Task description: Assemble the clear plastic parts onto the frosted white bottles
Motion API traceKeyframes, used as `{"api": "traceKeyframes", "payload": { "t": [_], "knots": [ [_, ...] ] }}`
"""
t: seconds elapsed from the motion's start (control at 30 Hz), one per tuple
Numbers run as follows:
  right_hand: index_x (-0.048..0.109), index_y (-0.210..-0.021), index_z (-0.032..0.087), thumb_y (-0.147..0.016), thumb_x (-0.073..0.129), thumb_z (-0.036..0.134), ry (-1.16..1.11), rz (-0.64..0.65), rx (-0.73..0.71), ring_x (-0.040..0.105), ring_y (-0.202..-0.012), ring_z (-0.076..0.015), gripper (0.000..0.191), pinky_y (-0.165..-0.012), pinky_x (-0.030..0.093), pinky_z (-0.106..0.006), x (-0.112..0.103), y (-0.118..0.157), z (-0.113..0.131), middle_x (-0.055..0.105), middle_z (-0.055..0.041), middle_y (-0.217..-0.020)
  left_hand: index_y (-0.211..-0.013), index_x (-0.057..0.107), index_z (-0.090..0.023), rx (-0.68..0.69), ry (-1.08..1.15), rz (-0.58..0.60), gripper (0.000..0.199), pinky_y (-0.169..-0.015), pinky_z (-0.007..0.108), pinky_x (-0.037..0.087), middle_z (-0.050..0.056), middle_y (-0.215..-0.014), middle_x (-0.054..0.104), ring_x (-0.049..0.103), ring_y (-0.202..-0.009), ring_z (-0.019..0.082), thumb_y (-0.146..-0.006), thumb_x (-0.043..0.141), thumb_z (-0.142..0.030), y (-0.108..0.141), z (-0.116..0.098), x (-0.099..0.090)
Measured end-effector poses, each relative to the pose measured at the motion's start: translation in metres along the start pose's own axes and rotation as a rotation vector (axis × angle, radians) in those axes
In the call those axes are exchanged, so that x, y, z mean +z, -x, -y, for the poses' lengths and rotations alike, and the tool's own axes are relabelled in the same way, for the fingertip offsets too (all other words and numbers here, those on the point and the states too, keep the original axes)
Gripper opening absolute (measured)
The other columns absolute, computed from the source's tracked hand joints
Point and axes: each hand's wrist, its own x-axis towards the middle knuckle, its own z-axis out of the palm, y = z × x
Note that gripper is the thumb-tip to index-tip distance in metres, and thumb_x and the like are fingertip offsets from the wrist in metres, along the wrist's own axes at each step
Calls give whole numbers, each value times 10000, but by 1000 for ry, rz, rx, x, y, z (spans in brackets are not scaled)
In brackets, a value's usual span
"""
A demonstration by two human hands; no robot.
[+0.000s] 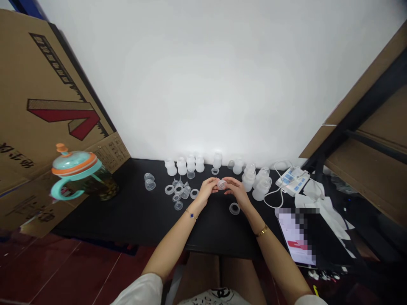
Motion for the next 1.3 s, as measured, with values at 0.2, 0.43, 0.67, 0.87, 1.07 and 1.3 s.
{"api": "traceKeyframes", "payload": {
  "t": [0.2, 0.43, 0.67, 0.87, 1.07, 1.3],
  "knots": [
    [758, -946, 216, -691, 803, 340, -62, 30, 10, 658, -768, -158, 287, -641, 562, -253, 2, 2, 1, 739, -26, -935, -859, 697, -165, -83, 81, 1, 274, -630, 227, 507, 51, -786, 739, 705, -673, 148, -715, 806, -371, -2, 3, -2],
    [755, -936, 207, -693, 815, 357, -86, 29, 8, 665, -776, -163, 292, -668, 549, -257, 2, 1, -1, 738, -23, -888, -863, 691, -167, -136, 138, 29, 260, -643, 234, 497, 50, -790, 742, 695, -673, 147, -728, 785, -368, -2, 5, -2],
    [756, -918, 194, -696, 832, 376, -97, -5, 18, 676, -758, -161, 297, -686, 550, -267, 4, 1, -3, 754, -36, -890, -884, 693, -163, -164, 192, 11, 230, -631, 242, 485, 62, -808, 748, 681, -664, 147, -758, 766, -341, -5, 9, 0],
    [751, -915, 201, -704, 826, 398, -58, -37, 38, 662, -711, -152, 298, -611, 545, -251, 1, -2, -7, 737, -25, -844, -882, 699, -163, -182, 197, 5, 208, -607, 232, 482, 56, -795, 741, 657, -620, 130, -770, 759, -327, -6, 10, -1],
    [743, -897, 199, -701, 814, 396, -41, -61, 38, 647, -683, -138, 286, -564, 548, -231, -1, -5, -10, 725, -20, -828, -869, 708, -158, -188, 201, 16, 211, -579, 211, 485, 56, -786, 742, 648, -596, 115, -766, 774, -330, -4, 8, 0],
    [730, -900, 194, -702, 812, 423, -10, -69, 36, 627, -632, -130, 313, -541, 532, -231, -1, -6, -10, 708, -14, -774, -861, 705, -155, -181, 199, 16, 224, -580, 209, 484, 56, -790, 745, 649, -595, 110, -762, 781, -341, -5, 10, 0]
  ]
}}
